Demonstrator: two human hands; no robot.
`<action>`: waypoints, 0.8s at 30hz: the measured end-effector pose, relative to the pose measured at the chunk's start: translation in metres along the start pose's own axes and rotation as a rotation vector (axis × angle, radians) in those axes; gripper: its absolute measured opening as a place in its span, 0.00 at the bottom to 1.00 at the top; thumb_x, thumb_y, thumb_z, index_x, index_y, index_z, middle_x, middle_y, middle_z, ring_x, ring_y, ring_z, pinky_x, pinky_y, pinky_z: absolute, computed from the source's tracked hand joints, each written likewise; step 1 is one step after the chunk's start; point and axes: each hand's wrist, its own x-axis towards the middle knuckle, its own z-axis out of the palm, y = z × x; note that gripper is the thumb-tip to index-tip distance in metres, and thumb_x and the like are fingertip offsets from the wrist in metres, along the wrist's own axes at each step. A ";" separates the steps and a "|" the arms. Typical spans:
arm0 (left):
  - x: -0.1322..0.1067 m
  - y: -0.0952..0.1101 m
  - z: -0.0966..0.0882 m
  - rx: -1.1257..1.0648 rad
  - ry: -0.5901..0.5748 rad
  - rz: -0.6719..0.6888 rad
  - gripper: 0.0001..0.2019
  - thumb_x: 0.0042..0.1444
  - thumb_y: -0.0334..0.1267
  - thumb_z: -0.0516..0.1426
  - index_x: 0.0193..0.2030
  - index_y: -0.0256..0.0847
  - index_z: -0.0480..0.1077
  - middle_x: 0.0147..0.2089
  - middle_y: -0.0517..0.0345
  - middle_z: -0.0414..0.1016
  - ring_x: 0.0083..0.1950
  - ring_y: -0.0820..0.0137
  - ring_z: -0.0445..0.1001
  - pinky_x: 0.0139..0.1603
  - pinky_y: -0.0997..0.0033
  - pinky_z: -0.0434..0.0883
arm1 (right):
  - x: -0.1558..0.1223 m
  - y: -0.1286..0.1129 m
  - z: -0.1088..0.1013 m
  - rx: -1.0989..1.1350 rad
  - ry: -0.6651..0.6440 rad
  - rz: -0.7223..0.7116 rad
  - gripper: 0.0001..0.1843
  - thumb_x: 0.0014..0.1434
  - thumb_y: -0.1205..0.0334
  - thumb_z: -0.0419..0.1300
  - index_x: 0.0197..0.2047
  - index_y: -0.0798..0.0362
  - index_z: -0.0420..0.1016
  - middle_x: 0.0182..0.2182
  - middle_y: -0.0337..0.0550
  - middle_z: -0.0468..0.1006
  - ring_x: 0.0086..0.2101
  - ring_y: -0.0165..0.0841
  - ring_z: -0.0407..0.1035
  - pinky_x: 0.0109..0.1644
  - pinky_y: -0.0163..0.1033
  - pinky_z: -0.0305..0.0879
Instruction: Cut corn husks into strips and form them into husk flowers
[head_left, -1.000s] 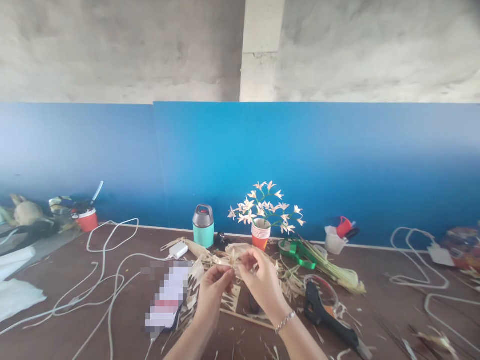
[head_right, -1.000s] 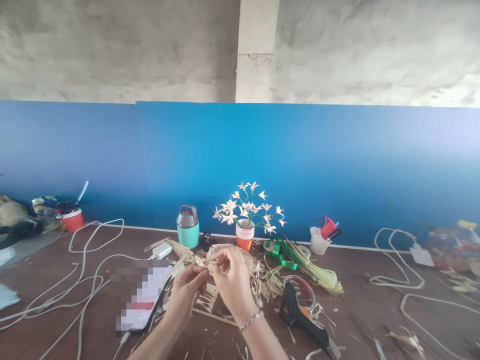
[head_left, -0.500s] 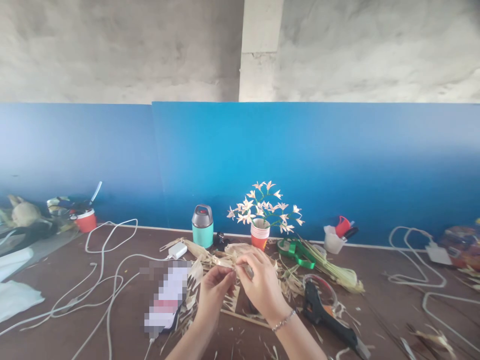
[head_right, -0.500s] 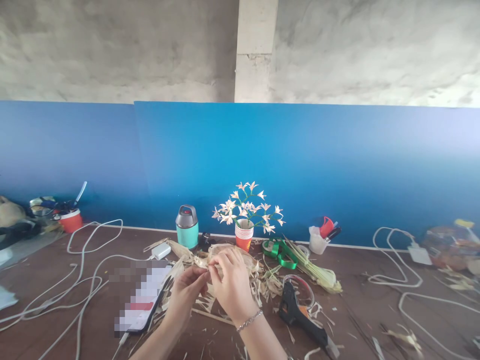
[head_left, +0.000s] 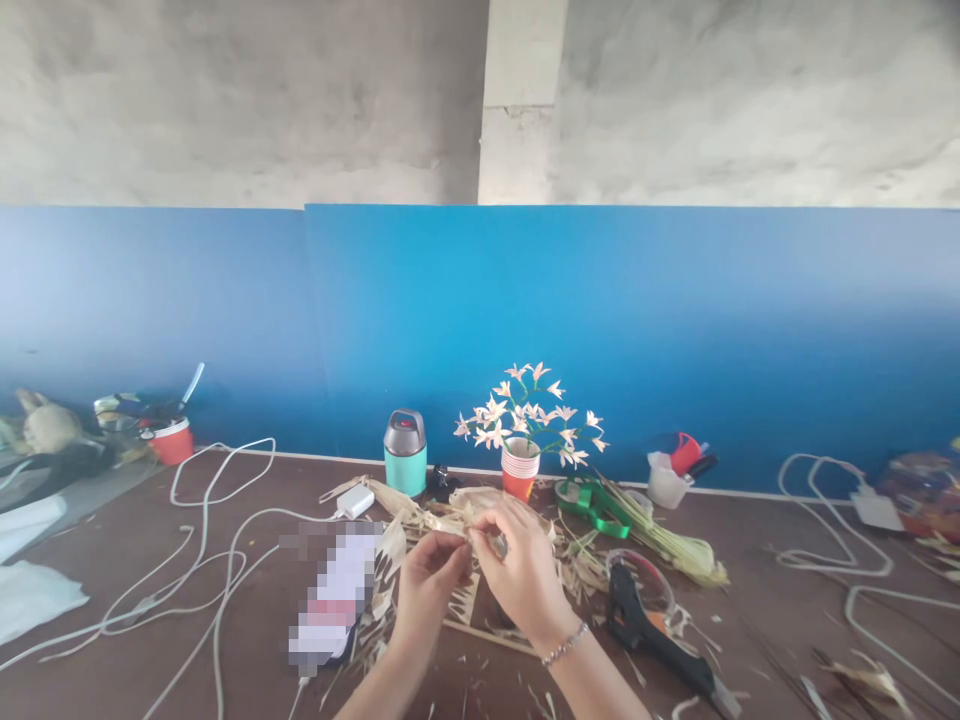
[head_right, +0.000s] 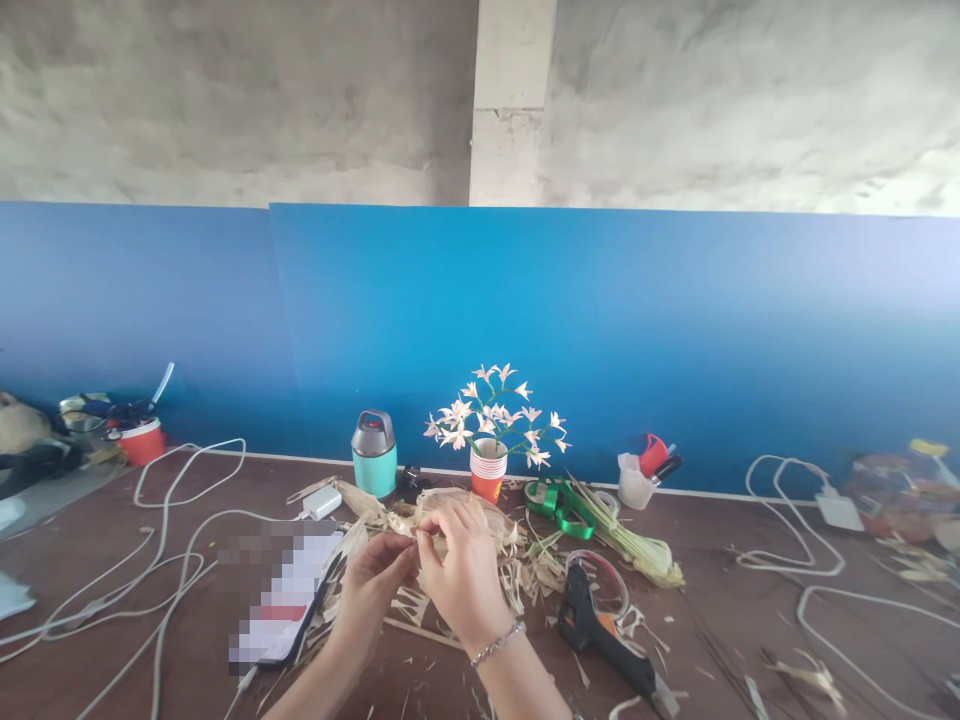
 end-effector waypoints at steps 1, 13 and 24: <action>0.000 -0.001 0.000 0.004 -0.001 0.010 0.13 0.40 0.44 0.66 0.27 0.37 0.73 0.20 0.62 0.71 0.22 0.75 0.67 0.25 0.77 0.67 | 0.000 0.000 0.000 -0.003 0.001 -0.001 0.07 0.54 0.73 0.55 0.28 0.52 0.66 0.27 0.39 0.73 0.33 0.34 0.66 0.38 0.39 0.60; -0.003 0.004 0.000 0.054 0.012 0.056 0.14 0.44 0.47 0.63 0.28 0.37 0.73 0.22 0.60 0.72 0.24 0.72 0.68 0.27 0.74 0.67 | 0.000 -0.004 -0.003 -0.012 -0.005 -0.022 0.06 0.54 0.72 0.54 0.28 0.51 0.66 0.27 0.40 0.73 0.32 0.34 0.67 0.38 0.39 0.61; -0.006 0.006 -0.001 0.086 0.017 0.116 0.11 0.47 0.45 0.62 0.29 0.37 0.73 0.22 0.60 0.70 0.26 0.72 0.67 0.27 0.76 0.66 | 0.000 -0.006 -0.004 0.029 -0.030 -0.020 0.06 0.54 0.72 0.54 0.29 0.51 0.65 0.27 0.40 0.72 0.32 0.34 0.67 0.37 0.38 0.62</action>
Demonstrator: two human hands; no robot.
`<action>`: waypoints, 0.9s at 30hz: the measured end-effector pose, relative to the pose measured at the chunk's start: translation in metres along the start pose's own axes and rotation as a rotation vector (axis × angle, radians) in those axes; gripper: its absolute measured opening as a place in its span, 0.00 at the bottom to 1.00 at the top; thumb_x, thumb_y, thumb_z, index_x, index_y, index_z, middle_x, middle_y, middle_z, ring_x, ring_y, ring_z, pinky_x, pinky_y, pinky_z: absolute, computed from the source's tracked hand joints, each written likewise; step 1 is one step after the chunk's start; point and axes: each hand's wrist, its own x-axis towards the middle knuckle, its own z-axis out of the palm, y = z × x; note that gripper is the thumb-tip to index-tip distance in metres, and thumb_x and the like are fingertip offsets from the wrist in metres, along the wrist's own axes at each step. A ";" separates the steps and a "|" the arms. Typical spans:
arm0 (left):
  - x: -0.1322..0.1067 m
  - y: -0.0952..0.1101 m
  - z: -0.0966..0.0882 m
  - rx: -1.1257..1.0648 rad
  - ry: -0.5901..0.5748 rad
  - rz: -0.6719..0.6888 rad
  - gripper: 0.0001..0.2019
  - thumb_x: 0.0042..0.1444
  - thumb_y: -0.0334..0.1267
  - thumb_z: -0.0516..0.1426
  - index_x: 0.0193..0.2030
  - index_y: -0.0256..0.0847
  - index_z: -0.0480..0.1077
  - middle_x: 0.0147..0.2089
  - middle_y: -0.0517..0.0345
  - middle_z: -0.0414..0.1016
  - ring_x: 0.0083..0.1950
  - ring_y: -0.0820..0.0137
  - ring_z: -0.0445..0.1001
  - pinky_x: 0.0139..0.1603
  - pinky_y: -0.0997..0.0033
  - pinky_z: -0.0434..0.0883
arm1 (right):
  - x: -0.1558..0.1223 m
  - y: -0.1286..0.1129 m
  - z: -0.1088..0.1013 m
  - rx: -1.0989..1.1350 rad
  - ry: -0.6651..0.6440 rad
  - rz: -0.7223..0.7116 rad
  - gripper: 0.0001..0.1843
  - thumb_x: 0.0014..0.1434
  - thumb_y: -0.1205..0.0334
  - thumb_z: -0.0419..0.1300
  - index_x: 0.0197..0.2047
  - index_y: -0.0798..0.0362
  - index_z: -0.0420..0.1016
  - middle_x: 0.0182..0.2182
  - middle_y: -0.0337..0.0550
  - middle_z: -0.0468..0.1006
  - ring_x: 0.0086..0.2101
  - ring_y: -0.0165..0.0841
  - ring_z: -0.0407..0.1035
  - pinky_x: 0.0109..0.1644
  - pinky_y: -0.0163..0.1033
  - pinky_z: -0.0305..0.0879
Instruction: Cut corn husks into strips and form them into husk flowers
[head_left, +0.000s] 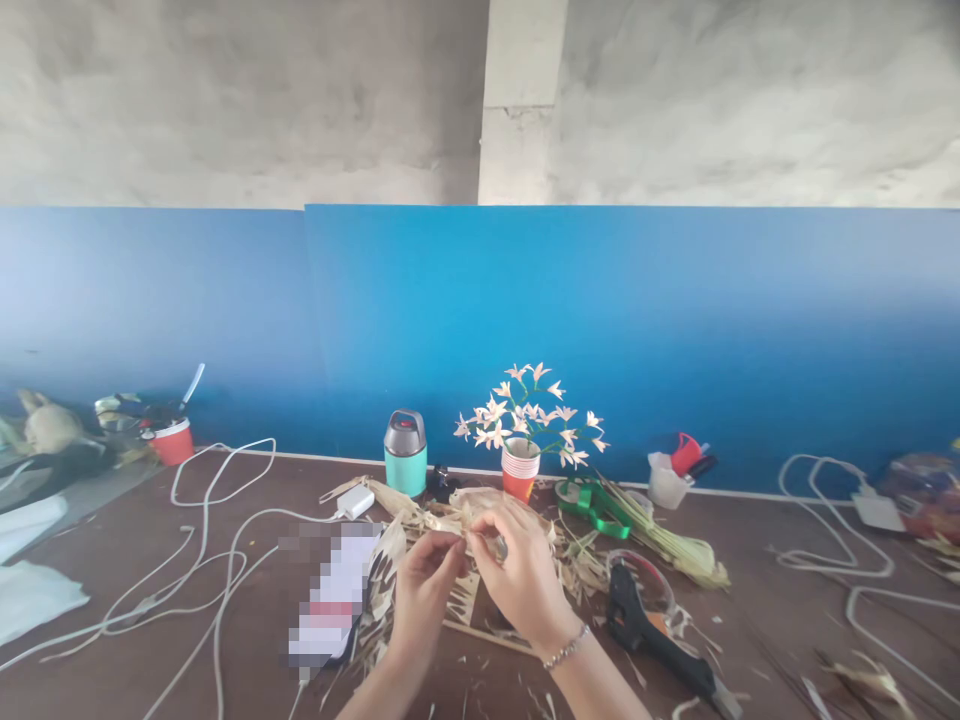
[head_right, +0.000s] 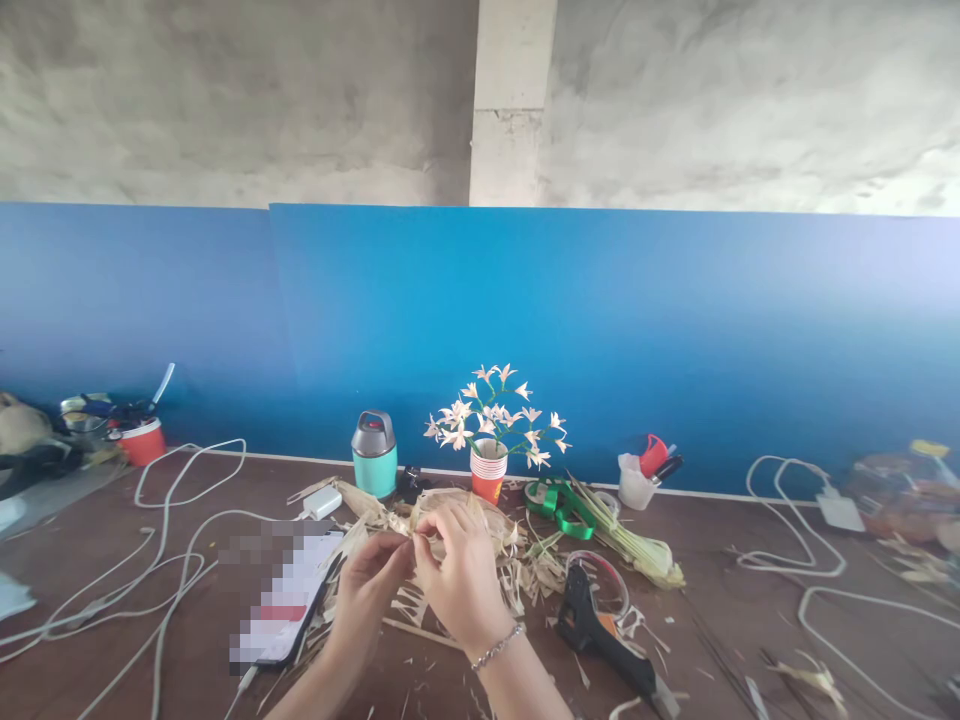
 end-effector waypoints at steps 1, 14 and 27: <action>0.000 0.000 -0.001 0.009 -0.006 0.020 0.11 0.48 0.44 0.62 0.29 0.37 0.73 0.22 0.60 0.70 0.26 0.72 0.68 0.27 0.76 0.66 | 0.000 0.000 -0.001 0.000 -0.005 -0.006 0.06 0.53 0.72 0.54 0.30 0.51 0.65 0.28 0.40 0.72 0.32 0.34 0.67 0.37 0.38 0.62; -0.006 0.003 -0.018 0.430 0.095 0.862 0.09 0.50 0.26 0.57 0.37 0.44 0.73 0.36 0.52 0.77 0.37 0.65 0.75 0.37 0.67 0.72 | 0.012 -0.013 -0.038 0.739 -0.392 0.654 0.22 0.58 0.46 0.51 0.23 0.53 0.71 0.21 0.40 0.71 0.23 0.29 0.64 0.26 0.34 0.57; -0.005 0.000 -0.017 0.447 0.128 0.919 0.13 0.51 0.24 0.56 0.39 0.44 0.71 0.37 0.53 0.77 0.38 0.65 0.76 0.38 0.66 0.73 | 0.006 -0.022 -0.026 1.067 -0.579 0.784 0.09 0.48 0.60 0.64 0.22 0.55 0.72 0.18 0.36 0.72 0.20 0.23 0.60 0.25 0.31 0.53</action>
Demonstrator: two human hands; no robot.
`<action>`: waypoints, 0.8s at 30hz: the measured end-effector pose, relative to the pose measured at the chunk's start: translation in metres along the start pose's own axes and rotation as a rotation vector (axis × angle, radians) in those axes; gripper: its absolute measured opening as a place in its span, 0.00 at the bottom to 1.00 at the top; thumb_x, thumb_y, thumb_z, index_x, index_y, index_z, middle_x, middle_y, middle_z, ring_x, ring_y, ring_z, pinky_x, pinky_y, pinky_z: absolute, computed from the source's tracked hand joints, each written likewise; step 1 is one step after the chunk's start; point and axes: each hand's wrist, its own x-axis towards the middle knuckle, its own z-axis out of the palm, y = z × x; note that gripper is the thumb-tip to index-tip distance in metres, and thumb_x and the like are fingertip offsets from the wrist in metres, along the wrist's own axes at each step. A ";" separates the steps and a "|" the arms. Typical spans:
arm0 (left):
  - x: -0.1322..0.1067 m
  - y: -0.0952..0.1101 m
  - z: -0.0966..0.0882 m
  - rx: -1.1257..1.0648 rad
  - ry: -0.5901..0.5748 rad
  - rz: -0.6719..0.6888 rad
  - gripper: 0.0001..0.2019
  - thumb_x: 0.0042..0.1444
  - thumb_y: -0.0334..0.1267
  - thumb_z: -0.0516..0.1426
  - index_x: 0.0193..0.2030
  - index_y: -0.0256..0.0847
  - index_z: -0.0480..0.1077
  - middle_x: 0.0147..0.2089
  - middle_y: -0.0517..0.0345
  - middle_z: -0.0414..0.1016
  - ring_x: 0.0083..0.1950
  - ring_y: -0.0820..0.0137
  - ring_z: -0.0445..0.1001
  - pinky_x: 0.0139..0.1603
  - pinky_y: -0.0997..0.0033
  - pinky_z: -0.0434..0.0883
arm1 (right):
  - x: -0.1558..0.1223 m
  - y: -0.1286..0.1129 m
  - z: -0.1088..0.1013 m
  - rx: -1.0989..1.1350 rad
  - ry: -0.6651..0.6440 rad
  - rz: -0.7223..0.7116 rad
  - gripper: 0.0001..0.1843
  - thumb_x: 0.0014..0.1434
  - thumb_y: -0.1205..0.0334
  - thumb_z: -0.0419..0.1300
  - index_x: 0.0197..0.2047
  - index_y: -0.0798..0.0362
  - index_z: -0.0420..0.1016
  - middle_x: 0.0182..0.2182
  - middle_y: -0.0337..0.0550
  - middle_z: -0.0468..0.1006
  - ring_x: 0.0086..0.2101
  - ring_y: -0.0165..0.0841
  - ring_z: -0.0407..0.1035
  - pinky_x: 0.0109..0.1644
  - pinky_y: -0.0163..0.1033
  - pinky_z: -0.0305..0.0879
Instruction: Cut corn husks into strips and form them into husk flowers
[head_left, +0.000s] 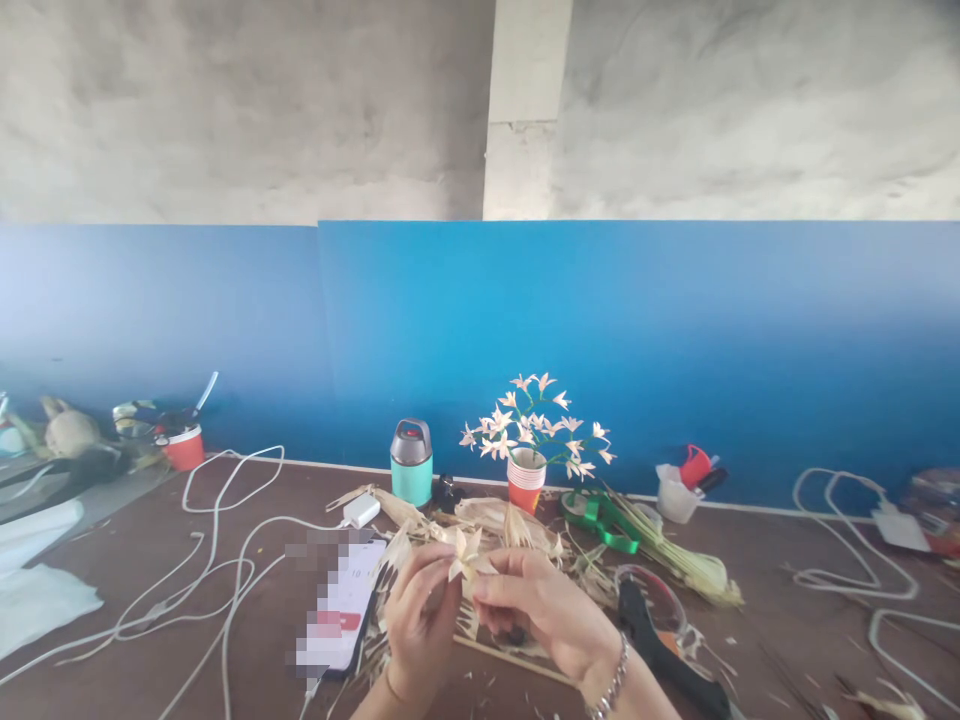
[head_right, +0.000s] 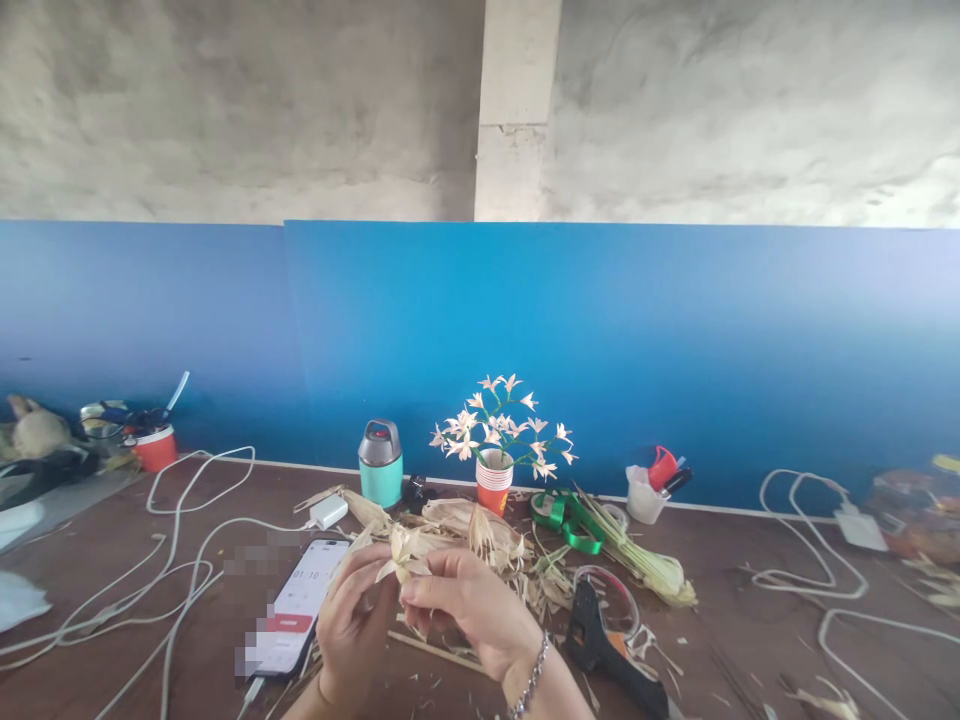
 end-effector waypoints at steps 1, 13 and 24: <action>0.000 0.000 0.000 -0.006 0.003 -0.013 0.12 0.51 0.24 0.56 0.39 0.44 0.71 0.37 0.53 0.77 0.39 0.65 0.76 0.38 0.66 0.73 | 0.000 0.000 0.001 -0.002 -0.002 0.001 0.09 0.48 0.59 0.64 0.23 0.55 0.72 0.18 0.36 0.71 0.20 0.23 0.60 0.25 0.31 0.53; -0.003 0.000 0.003 -0.110 -0.010 -0.210 0.06 0.52 0.28 0.57 0.34 0.42 0.73 0.37 0.51 0.77 0.38 0.64 0.75 0.36 0.68 0.72 | 0.000 -0.003 -0.019 -0.064 0.146 -0.160 0.21 0.56 0.43 0.56 0.29 0.54 0.74 0.24 0.39 0.72 0.24 0.28 0.63 0.29 0.34 0.55; 0.002 0.014 0.008 -0.168 -0.175 -0.332 0.04 0.52 0.30 0.57 0.29 0.41 0.72 0.30 0.56 0.75 0.30 0.69 0.73 0.28 0.74 0.67 | 0.002 -0.008 -0.013 -0.105 0.264 -0.171 0.10 0.49 0.60 0.60 0.21 0.54 0.67 0.17 0.34 0.65 0.21 0.25 0.55 0.26 0.33 0.50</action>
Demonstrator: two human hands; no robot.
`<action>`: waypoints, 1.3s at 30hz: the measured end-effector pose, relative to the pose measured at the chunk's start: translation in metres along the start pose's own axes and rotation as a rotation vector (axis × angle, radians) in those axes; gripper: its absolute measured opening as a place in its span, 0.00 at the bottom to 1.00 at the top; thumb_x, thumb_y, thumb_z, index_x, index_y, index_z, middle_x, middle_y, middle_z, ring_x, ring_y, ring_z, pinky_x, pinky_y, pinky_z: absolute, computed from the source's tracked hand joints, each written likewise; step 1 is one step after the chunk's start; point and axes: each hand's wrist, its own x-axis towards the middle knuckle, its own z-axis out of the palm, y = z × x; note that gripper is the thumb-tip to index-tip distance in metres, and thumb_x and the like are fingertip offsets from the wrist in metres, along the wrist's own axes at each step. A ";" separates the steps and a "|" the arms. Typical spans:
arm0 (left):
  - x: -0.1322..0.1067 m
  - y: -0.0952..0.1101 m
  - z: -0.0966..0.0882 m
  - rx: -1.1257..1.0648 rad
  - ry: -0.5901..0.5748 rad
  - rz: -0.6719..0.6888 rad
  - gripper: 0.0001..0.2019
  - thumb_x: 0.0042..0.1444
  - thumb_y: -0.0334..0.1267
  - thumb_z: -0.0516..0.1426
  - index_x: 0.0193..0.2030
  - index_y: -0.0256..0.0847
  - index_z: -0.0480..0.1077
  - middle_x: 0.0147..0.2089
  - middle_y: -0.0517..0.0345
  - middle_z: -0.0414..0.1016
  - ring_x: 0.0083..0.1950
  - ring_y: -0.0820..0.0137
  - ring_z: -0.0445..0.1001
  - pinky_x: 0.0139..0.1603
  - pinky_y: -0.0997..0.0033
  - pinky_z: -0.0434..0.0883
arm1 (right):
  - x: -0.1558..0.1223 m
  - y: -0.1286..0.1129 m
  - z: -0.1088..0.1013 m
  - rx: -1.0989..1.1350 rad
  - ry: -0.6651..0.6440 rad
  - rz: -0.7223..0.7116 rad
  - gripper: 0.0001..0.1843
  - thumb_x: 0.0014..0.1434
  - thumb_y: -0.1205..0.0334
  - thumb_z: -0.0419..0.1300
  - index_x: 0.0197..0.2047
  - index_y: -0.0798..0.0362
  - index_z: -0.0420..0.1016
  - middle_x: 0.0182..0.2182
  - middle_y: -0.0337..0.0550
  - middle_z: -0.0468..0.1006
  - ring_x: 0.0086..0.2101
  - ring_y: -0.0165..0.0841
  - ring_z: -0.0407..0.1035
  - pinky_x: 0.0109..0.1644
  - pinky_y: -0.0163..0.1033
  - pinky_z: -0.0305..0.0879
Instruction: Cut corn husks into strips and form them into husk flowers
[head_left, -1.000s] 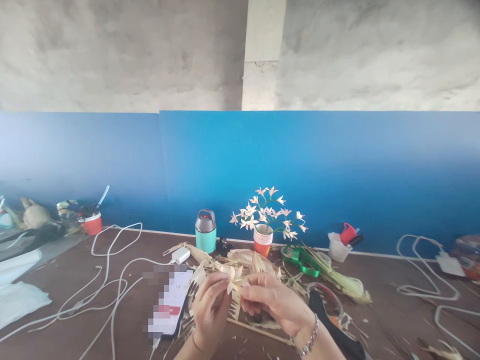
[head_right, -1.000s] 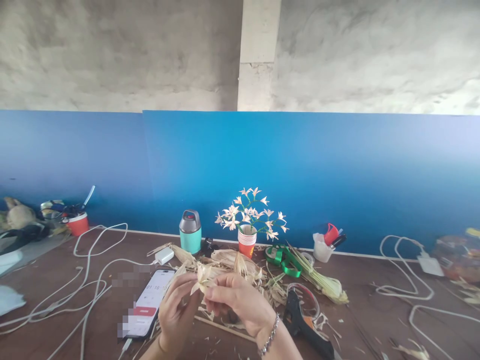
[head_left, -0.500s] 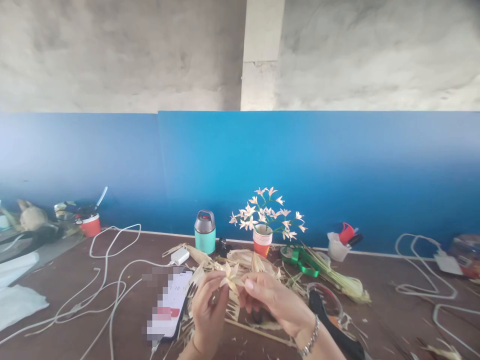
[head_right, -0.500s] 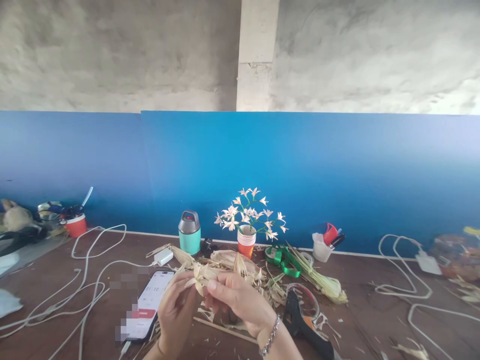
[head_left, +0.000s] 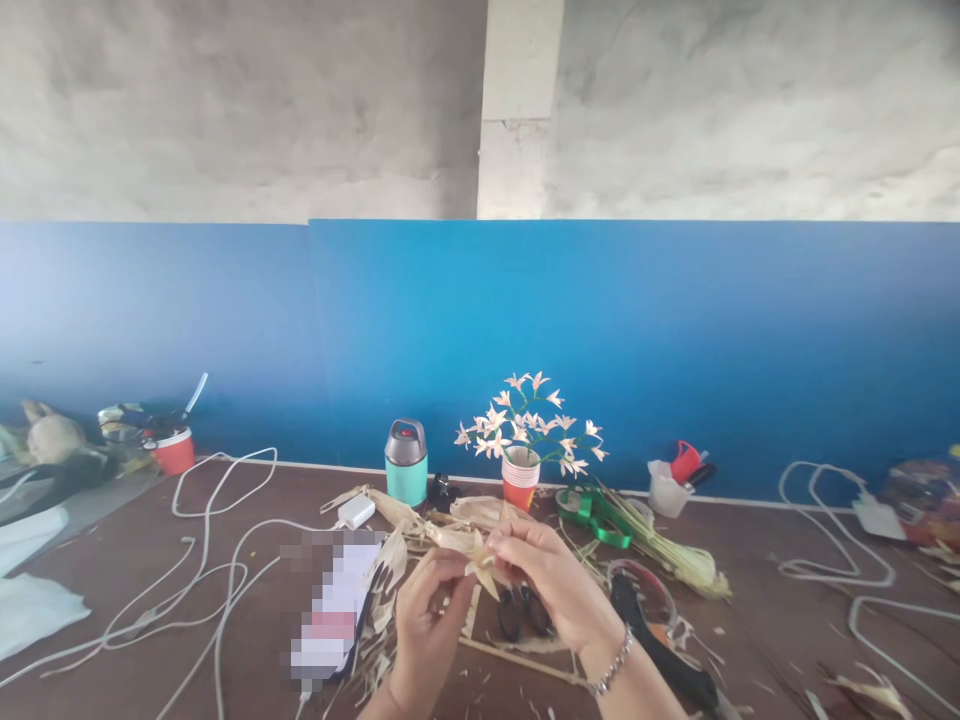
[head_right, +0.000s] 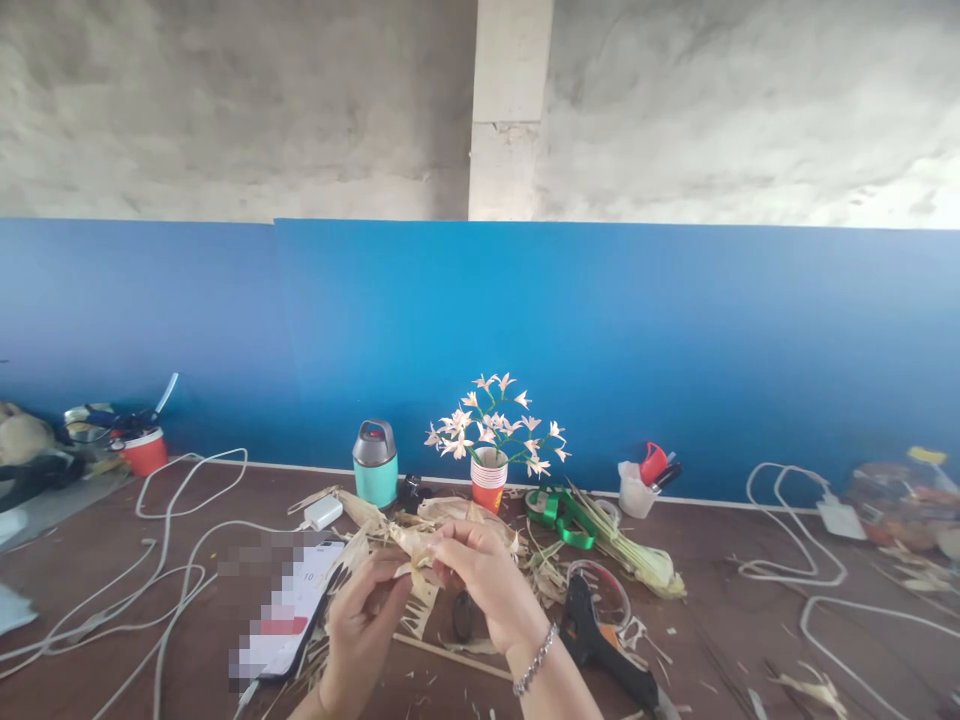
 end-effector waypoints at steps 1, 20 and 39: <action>0.000 0.001 0.001 -0.012 -0.011 -0.039 0.03 0.52 0.31 0.57 0.29 0.41 0.72 0.29 0.56 0.75 0.29 0.69 0.72 0.28 0.75 0.67 | 0.002 0.001 0.000 -0.004 0.032 0.015 0.11 0.48 0.60 0.60 0.20 0.54 0.67 0.16 0.34 0.65 0.20 0.25 0.55 0.26 0.33 0.49; 0.005 -0.012 0.011 -0.205 -0.052 -0.453 0.07 0.46 0.40 0.61 0.27 0.37 0.73 0.23 0.59 0.72 0.24 0.73 0.65 0.25 0.76 0.62 | 0.017 0.019 -0.006 0.018 0.181 0.152 0.11 0.45 0.59 0.62 0.18 0.55 0.68 0.18 0.35 0.68 0.22 0.26 0.61 0.26 0.32 0.53; 0.010 -0.008 0.011 -0.543 0.091 -0.823 0.18 0.37 0.49 0.67 0.25 0.36 0.70 0.18 0.68 0.60 0.18 0.83 0.48 0.17 0.82 0.47 | 0.019 0.023 -0.006 -0.110 0.146 0.105 0.06 0.45 0.61 0.62 0.27 0.54 0.76 0.21 0.36 0.72 0.24 0.28 0.63 0.27 0.33 0.54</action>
